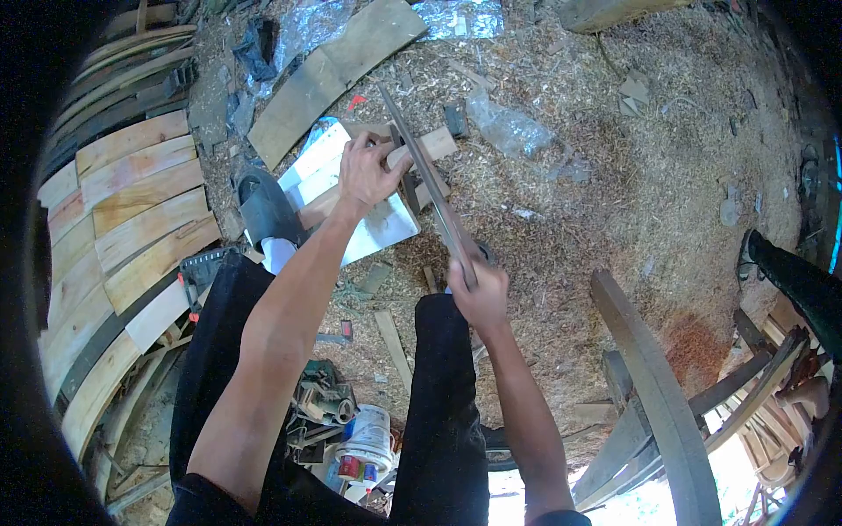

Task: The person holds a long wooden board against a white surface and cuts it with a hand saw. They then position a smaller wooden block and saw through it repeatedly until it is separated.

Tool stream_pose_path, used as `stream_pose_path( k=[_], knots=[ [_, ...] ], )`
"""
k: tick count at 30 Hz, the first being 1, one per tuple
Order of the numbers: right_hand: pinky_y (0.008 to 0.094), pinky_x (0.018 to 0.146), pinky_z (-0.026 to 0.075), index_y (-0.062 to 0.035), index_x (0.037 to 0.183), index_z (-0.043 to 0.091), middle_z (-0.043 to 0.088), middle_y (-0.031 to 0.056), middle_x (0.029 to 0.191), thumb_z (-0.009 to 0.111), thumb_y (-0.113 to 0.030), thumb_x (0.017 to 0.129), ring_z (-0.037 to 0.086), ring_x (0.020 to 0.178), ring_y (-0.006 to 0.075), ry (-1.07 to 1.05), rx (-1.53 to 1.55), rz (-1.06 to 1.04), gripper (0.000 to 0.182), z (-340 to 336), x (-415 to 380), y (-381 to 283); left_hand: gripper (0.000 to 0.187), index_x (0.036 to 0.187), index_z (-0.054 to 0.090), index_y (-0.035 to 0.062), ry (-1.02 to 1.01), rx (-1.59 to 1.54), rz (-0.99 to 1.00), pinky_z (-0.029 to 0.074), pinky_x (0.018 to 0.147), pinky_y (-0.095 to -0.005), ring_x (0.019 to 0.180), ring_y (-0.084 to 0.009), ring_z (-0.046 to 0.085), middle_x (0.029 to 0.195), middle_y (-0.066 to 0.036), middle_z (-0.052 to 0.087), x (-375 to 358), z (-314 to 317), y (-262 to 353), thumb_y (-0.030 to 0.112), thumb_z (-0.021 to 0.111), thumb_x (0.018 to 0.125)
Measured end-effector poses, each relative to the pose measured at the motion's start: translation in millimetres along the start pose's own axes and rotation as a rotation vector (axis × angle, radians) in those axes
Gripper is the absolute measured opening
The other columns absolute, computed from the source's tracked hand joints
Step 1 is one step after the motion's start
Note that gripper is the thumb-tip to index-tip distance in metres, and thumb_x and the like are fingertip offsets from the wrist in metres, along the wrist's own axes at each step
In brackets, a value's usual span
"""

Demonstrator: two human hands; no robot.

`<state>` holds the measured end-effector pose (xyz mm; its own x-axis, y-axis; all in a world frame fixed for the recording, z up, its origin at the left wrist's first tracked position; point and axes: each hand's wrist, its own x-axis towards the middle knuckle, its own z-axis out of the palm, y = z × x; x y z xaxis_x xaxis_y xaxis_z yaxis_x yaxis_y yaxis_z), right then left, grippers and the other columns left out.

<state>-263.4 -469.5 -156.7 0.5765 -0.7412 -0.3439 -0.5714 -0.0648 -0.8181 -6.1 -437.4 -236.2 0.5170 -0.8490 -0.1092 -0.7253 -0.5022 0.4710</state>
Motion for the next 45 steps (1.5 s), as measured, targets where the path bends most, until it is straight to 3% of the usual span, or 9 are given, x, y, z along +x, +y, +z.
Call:
stream_pose_path(
  k=[4, 8, 11, 15, 24, 31, 35, 41, 45],
  knots=[
    [0.0357, 0.048, 0.044, 0.0005, 0.072, 0.065, 0.051, 0.0142, 0.054, 0.067, -0.014, 0.086, 0.056, 0.044, 0.0233, -0.037, -0.012, 0.086, 0.02, -27, -42, 16, 0.043, 0.093, 0.076, 0.0049, -0.071, 0.065, -0.04, 0.039, 0.087, -0.0409, 0.096, -0.0255, 0.058, 0.077, -0.011, 0.07, 0, -5, 2, 0.045, 0.068, 0.08],
    [0.036, 0.048, 0.045, 0.0003, 0.073, 0.066, 0.051, 0.0143, 0.054, 0.066, -0.014, 0.086, 0.057, 0.045, 0.024, -0.079, -0.104, 0.031, 0.02, -19, -29, 28, 0.043, 0.093, 0.076, 0.0047, -0.109, 0.051, -0.037, 0.039, 0.088, -0.0411, 0.095, -0.0261, 0.057, 0.077, -0.011, 0.07, 2, -8, 3, 0.045, 0.068, 0.08],
    [0.0368, 0.048, 0.044, 0.0, 0.071, 0.065, 0.052, 0.0159, 0.054, 0.065, -0.02, 0.088, 0.057, 0.046, 0.0282, -0.026, 0.008, 0.009, 0.026, 13, 33, -13, 0.041, 0.094, 0.076, 0.0048, 0.014, 0.034, -0.021, 0.039, 0.086, -0.0416, 0.094, -0.0264, 0.057, 0.078, -0.011, 0.07, -4, 0, 2, 0.043, 0.069, 0.08],
    [0.0382, 0.049, 0.045, 0.0005, 0.07, 0.064, 0.053, 0.0172, 0.056, 0.065, -0.023, 0.088, 0.057, 0.045, 0.0308, -0.028, -0.003, -0.005, 0.03, 27, 61, -19, 0.047, 0.081, 0.076, 0.0087, -0.01, 0.016, -0.023, 0.038, 0.087, -0.0421, 0.096, -0.0238, 0.057, 0.07, -0.008, 0.069, 0, 2, -1, 0.054, 0.064, 0.082],
    [0.0362, 0.049, 0.046, -0.0012, 0.071, 0.066, 0.053, 0.0167, 0.056, 0.068, -0.018, 0.086, 0.058, 0.048, 0.0294, -0.059, -0.062, 0.072, 0.022, -29, -55, 30, 0.051, 0.083, 0.076, 0.007, -0.002, 0.026, -0.043, 0.038, 0.09, -0.0417, 0.098, -0.025, 0.057, 0.074, -0.014, 0.069, -3, 2, -1, 0.056, 0.062, 0.083],
    [0.0373, 0.046, 0.043, 0.0003, 0.071, 0.064, 0.051, 0.0167, 0.052, 0.067, -0.022, 0.088, 0.056, 0.044, 0.032, 0.004, 0.003, -0.016, 0.028, 30, 61, -20, 0.049, 0.082, 0.076, 0.0069, -0.035, 0.052, -0.027, 0.039, 0.086, -0.0421, 0.098, -0.0247, 0.058, 0.073, -0.013, 0.069, -2, 0, -1, 0.055, 0.063, 0.082],
    [0.0383, 0.047, 0.044, 0.0007, 0.071, 0.064, 0.052, 0.0173, 0.053, 0.067, -0.023, 0.088, 0.056, 0.044, 0.0327, 0.003, 0.01, 0.001, 0.029, 23, 54, -19, 0.05, 0.081, 0.076, 0.0055, -0.006, 0.033, -0.026, 0.038, 0.086, -0.0421, 0.099, -0.0247, 0.058, 0.073, -0.013, 0.069, -2, -2, 3, 0.054, 0.064, 0.082],
    [0.0374, 0.048, 0.045, -0.0004, 0.071, 0.065, 0.053, 0.0158, 0.054, 0.067, -0.019, 0.086, 0.057, 0.046, 0.0302, 0.006, 0.023, 0.034, 0.024, -12, -40, 25, 0.05, 0.082, 0.076, 0.0062, 0.014, 0.029, -0.017, 0.038, 0.086, -0.0426, 0.099, -0.0249, 0.058, 0.072, -0.012, 0.068, -3, 1, -2, 0.055, 0.064, 0.082],
    [0.0362, 0.047, 0.044, -0.0019, 0.07, 0.065, 0.052, 0.0148, 0.053, 0.067, -0.018, 0.085, 0.057, 0.045, 0.0268, -0.02, -0.088, -0.021, 0.023, -7, -22, 27, 0.05, 0.081, 0.076, 0.0067, -0.001, 0.034, -0.019, 0.038, 0.085, -0.0418, 0.098, -0.0246, 0.058, 0.072, -0.012, 0.068, -1, 1, 0, 0.055, 0.064, 0.081]
  ],
)
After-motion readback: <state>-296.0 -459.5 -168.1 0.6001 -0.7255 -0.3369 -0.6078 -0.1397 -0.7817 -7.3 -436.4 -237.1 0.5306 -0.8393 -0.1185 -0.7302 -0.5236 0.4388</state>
